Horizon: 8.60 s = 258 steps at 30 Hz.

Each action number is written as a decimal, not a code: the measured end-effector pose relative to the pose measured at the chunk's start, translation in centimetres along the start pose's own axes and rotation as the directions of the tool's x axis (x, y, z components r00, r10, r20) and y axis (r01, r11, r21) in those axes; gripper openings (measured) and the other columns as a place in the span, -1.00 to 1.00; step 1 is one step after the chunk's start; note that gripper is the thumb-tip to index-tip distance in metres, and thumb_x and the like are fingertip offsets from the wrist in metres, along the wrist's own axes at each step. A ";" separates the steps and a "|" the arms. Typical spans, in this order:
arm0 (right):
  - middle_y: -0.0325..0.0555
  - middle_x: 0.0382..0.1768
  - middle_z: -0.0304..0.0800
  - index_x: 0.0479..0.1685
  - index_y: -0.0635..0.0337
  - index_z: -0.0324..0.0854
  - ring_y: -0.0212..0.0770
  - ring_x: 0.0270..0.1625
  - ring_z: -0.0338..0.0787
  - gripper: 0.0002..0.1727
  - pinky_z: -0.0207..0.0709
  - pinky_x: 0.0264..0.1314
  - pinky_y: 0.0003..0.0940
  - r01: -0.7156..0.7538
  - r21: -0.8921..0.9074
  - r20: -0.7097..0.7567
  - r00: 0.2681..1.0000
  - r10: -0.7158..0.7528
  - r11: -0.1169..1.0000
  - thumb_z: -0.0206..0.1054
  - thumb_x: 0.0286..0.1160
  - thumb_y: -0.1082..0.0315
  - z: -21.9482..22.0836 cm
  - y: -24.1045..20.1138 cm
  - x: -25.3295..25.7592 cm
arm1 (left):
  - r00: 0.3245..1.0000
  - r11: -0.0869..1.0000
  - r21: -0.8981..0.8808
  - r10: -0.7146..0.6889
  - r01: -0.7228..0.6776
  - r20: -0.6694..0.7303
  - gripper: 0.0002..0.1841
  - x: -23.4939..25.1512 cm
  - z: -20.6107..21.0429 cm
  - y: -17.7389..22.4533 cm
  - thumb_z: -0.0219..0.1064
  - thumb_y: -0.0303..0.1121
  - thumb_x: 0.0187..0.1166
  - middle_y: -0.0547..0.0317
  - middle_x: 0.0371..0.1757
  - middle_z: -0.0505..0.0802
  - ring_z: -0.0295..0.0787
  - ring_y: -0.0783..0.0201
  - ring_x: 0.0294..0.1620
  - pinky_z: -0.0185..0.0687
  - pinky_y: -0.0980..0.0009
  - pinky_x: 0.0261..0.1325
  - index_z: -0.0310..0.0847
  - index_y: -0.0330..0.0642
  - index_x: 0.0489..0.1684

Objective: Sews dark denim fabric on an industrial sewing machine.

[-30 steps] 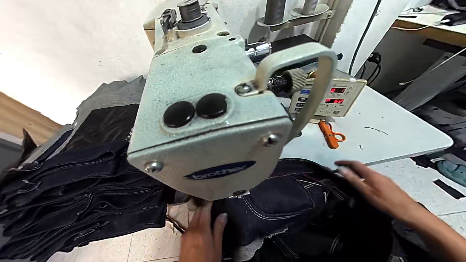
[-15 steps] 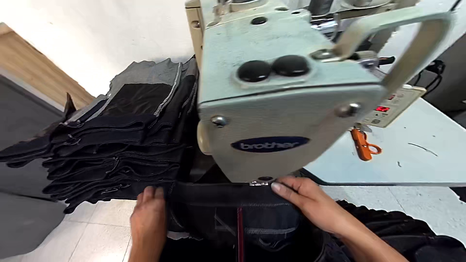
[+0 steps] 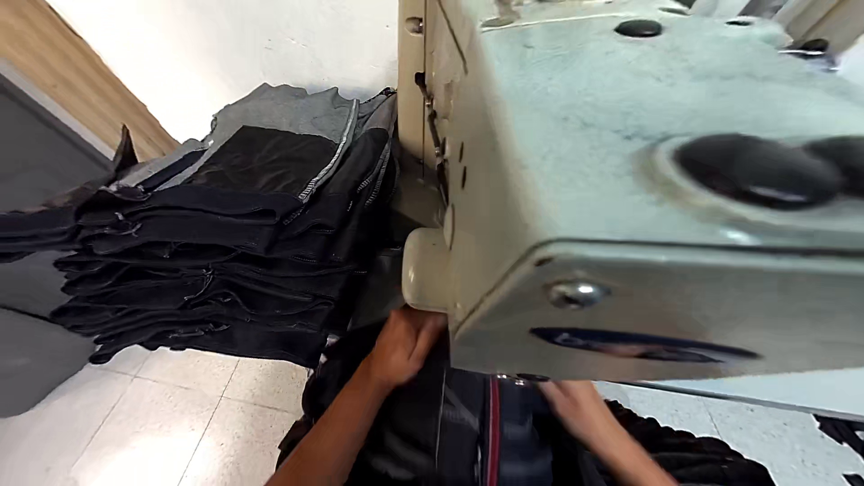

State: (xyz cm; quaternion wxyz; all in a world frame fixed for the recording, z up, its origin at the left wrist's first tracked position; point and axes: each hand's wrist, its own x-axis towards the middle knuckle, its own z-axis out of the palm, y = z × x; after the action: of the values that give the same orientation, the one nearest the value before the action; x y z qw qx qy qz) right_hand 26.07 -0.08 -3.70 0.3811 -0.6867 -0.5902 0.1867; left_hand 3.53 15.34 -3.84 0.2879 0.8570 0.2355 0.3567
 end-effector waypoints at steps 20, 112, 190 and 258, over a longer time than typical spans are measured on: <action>0.09 -0.10 0.68 0.11 -0.03 0.78 0.06 0.01 0.61 -0.77 0.40 0.06 -0.19 0.478 -0.579 -0.160 0.728 -0.667 0.660 0.27 0.64 0.39 -2.8 -6.1 -1.8 | 0.982 0.953 -0.270 -0.101 0.141 0.158 -0.76 -2.7 -2.9 5.6 0.44 -0.20 0.51 0.24 -0.28 0.84 0.75 0.49 -0.11 0.65 0.46 0.07 0.81 -0.22 -0.32; -0.55 -0.10 0.87 0.08 -0.05 0.74 -0.67 -0.03 0.79 -0.52 0.70 0.09 -0.60 -0.109 0.464 0.241 0.970 -0.007 0.879 0.46 0.41 -0.19 -4.7 0.2 -3.4 | 0.994 0.994 -0.082 0.083 -0.077 0.075 -0.75 -4.8 -7.3 5.2 0.32 -0.17 0.71 0.28 -0.11 0.96 0.85 0.44 0.13 0.69 0.48 0.34 0.88 -0.08 -0.11; -0.41 -0.10 0.90 0.17 0.26 0.62 -0.57 -0.03 0.86 -0.62 0.76 0.15 -0.52 -0.194 0.505 0.024 0.977 0.210 0.841 0.42 0.42 0.27 -2.9 -0.5 -2.7 | 0.868 0.853 -0.156 -0.490 0.497 0.088 -0.49 -4.4 -0.6 9.2 0.15 0.04 0.74 0.15 -0.58 0.73 0.64 0.30 -0.59 0.61 0.25 -0.39 0.77 -0.29 -0.20; -0.35 -0.45 0.80 -0.28 0.02 0.76 -0.47 -0.37 0.76 -0.92 0.67 -0.23 -0.42 -0.236 0.487 -0.010 0.961 0.276 0.841 0.35 0.46 0.32 -4.4 -1.1 2.1 | 0.838 0.842 -0.150 -0.535 0.519 -0.107 -0.82 -7.7 -8.9 5.6 0.36 -0.40 0.53 0.27 -0.33 0.91 0.84 0.51 -0.34 0.81 0.39 -0.20 0.79 -0.33 -0.11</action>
State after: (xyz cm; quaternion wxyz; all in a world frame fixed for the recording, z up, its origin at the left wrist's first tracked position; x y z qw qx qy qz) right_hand 28.93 0.58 0.29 0.5346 -0.6498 -0.4125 0.3490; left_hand -6.92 9.55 1.35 0.4058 0.7127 0.4617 0.3378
